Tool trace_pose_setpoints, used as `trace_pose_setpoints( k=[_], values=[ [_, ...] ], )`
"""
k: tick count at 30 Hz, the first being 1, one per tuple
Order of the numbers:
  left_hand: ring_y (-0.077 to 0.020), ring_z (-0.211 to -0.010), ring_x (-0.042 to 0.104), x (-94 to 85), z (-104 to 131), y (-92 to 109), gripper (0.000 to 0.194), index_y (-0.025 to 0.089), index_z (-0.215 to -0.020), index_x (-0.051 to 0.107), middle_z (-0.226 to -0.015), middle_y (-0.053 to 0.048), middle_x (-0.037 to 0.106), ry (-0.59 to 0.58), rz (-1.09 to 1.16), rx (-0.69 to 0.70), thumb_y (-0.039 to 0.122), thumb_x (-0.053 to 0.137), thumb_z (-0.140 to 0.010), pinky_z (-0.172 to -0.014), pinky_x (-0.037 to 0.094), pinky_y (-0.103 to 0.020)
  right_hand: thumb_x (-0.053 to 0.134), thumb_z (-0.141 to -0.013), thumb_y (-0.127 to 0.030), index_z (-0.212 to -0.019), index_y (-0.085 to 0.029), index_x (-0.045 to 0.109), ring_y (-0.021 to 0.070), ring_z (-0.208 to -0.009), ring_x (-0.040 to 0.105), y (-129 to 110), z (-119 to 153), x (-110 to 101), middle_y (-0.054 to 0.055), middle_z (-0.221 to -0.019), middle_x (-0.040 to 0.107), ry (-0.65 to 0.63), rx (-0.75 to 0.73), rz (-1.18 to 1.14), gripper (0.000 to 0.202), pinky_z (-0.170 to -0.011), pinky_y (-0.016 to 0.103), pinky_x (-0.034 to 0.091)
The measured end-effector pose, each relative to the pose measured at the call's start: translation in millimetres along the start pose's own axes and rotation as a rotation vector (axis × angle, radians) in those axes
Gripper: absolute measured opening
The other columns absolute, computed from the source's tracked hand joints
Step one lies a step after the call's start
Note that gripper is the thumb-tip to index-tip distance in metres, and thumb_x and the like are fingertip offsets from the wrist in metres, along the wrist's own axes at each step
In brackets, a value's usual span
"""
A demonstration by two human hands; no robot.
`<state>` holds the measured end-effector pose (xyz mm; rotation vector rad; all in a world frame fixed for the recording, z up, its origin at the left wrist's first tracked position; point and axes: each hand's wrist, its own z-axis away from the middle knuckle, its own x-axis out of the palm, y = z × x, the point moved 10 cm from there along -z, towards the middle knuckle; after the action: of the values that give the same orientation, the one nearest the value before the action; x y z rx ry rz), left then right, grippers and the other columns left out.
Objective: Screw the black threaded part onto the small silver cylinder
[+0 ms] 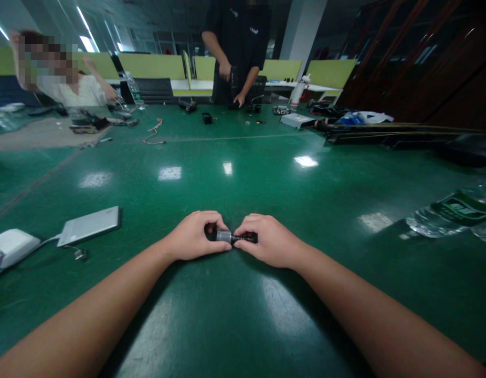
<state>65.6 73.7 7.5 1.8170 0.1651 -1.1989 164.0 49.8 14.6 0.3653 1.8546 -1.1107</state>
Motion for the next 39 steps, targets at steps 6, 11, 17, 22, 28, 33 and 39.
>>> trace_pose_setpoints(
  k=[6, 11, 17, 22, 28, 33, 39],
  values=[
    [-0.0161, -0.073, 0.059, -0.6, 0.6, 0.4, 0.025, 0.017, -0.086, 0.068, -0.082, -0.002, 0.066, 0.001, 0.005, 0.013, 0.037, 0.077, -0.073, -0.069, 0.043, -0.026, 0.068, -0.083, -0.023, -0.093, -0.017, 0.075, 0.0167, -0.081, 0.060, 1.0, 0.2, 0.8, 0.005, -0.083, 0.069, -0.006, -0.012, 0.006, 0.013, -0.074, 0.029, 0.044],
    [-0.0159, -0.073, 0.058, -0.4, 0.6, 0.8, 0.025, 0.017, -0.086, 0.068, -0.081, -0.001, 0.065, -0.001, 0.003, 0.013, 0.036, 0.077, -0.073, -0.068, 0.042, -0.026, 0.068, -0.083, -0.023, -0.093, -0.017, 0.075, 0.0170, -0.082, 0.060, 1.3, 0.3, 1.5, 0.005, -0.084, 0.070, -0.016, -0.021, 0.027, 0.014, -0.075, 0.029, 0.044],
    [-0.0157, -0.071, 0.058, -0.9, -0.5, 3.0, 0.025, 0.016, -0.080, 0.067, -0.078, -0.001, 0.065, 0.001, -0.001, 0.018, 0.037, 0.077, -0.073, -0.068, 0.042, -0.027, 0.068, -0.083, -0.022, -0.093, -0.017, 0.075, 0.0170, -0.083, 0.060, 0.7, 2.0, -1.4, 0.005, -0.085, 0.070, -0.028, -0.025, 0.039, 0.013, -0.076, 0.029, 0.044],
    [-0.0152, -0.070, 0.058, -0.1, -0.8, 1.3, 0.026, 0.016, -0.078, 0.065, -0.077, -0.001, 0.065, -0.002, -0.003, 0.004, 0.038, 0.077, -0.073, -0.066, 0.041, -0.026, 0.068, -0.083, -0.021, -0.093, -0.017, 0.075, 0.0169, -0.082, 0.060, 1.7, 2.7, -2.5, 0.005, -0.084, 0.070, -0.027, -0.022, 0.041, 0.013, -0.075, 0.029, 0.044],
    [-0.0150, -0.069, 0.057, -0.7, -0.5, 1.0, 0.027, 0.016, -0.078, 0.065, -0.077, -0.001, 0.066, -0.002, 0.003, 0.005, 0.040, 0.076, -0.074, -0.066, 0.041, -0.026, 0.069, -0.082, -0.021, -0.092, -0.018, 0.075, 0.0172, -0.083, 0.060, 5.2, 2.4, -3.3, 0.005, -0.084, 0.070, -0.019, -0.020, 0.051, 0.013, -0.076, 0.029, 0.045],
    [-0.0152, -0.069, 0.057, -0.4, -0.5, 0.4, 0.027, 0.016, -0.078, 0.065, -0.077, -0.001, 0.066, 0.001, -0.013, 0.001, 0.040, 0.076, -0.074, -0.066, 0.041, -0.026, 0.069, -0.082, -0.022, -0.093, -0.018, 0.075, 0.0174, -0.083, 0.060, 6.0, 3.0, -4.4, 0.005, -0.084, 0.070, -0.022, -0.020, 0.052, 0.013, -0.077, 0.029, 0.045],
    [-0.0145, -0.068, 0.057, -1.2, 0.2, 0.1, 0.027, 0.016, -0.079, 0.065, -0.076, -0.001, 0.065, -0.001, -0.019, -0.006, 0.040, 0.075, -0.074, -0.065, 0.041, -0.025, 0.069, -0.082, -0.021, -0.094, -0.018, 0.075, 0.0171, -0.083, 0.061, 6.5, 3.4, -6.3, 0.005, -0.085, 0.070, -0.040, -0.014, 0.061, 0.014, -0.077, 0.030, 0.045]
  ],
)
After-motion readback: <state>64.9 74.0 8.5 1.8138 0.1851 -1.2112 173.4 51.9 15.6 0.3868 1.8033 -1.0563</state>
